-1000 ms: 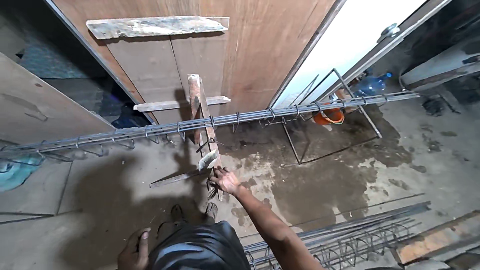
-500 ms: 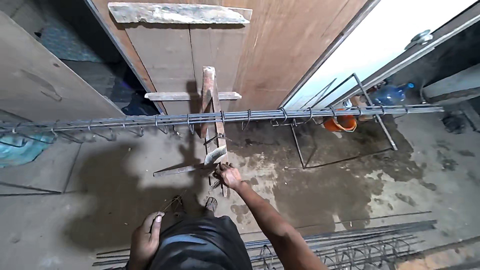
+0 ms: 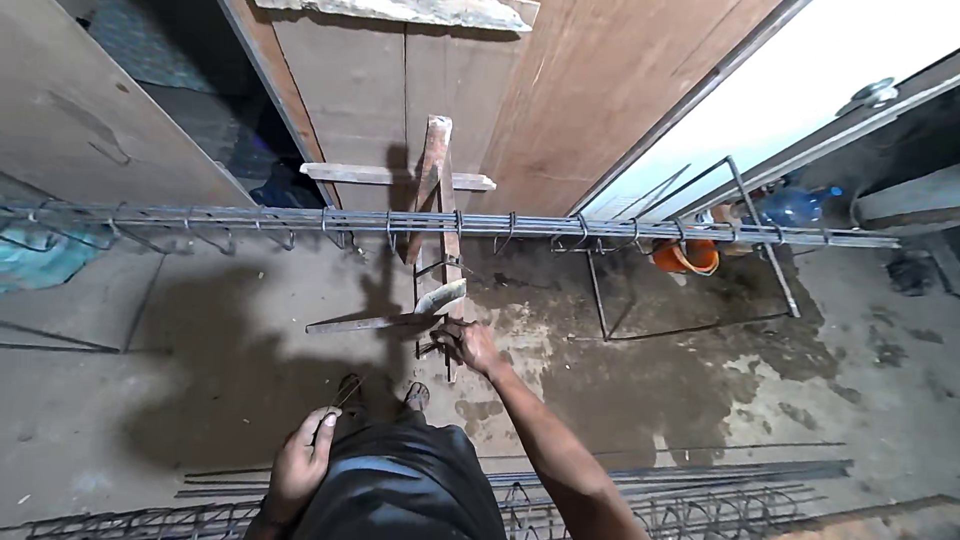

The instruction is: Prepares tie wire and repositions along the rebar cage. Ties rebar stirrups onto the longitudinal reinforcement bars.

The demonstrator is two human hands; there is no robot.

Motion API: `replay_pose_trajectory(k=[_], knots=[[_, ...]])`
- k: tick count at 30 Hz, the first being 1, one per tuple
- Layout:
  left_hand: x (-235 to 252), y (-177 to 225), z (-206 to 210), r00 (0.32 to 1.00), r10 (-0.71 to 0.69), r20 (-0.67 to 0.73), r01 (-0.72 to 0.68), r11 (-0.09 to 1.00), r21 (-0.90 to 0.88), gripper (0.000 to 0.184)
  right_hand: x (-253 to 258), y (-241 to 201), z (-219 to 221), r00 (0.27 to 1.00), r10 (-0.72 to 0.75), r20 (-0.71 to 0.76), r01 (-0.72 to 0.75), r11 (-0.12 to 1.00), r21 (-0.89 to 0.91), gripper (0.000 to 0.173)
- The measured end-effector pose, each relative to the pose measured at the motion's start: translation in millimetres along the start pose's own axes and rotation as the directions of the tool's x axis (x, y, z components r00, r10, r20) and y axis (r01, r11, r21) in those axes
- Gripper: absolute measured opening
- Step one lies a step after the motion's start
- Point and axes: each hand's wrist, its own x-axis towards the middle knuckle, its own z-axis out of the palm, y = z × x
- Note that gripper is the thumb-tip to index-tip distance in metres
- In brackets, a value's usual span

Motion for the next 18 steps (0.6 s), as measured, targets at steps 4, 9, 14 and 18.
replay_pose_trajectory(k=[4,9,14,18], knots=[[-4.4,-4.7,2.4,0.999,0.017,-0.036,-0.017,1.000,0.003,0.042,-7.7,-11.0,1.0,0.997,0.006,0.072,-0.004,1.000,-0.020,0.038],[-9.0,-6.3,0.6,0.999,-0.015,-0.037,0.015,1.000,0.000,0.042,-7.4,-20.2,-9.8,0.992,0.016,0.129,-0.024,0.998,0.065,0.034],[-1.0,-4.4,4.8,0.997,-0.071,0.002,0.071,0.997,0.028,0.042,10.0,-5.6,6.2,0.997,0.031,0.065,-0.035,0.997,0.067,0.038],[9.1,1.8,9.2,0.997,-0.055,0.044,0.053,0.998,0.041,0.041,26.1,-17.5,14.2,0.980,0.146,0.138,-0.142,0.989,-0.042,0.042]])
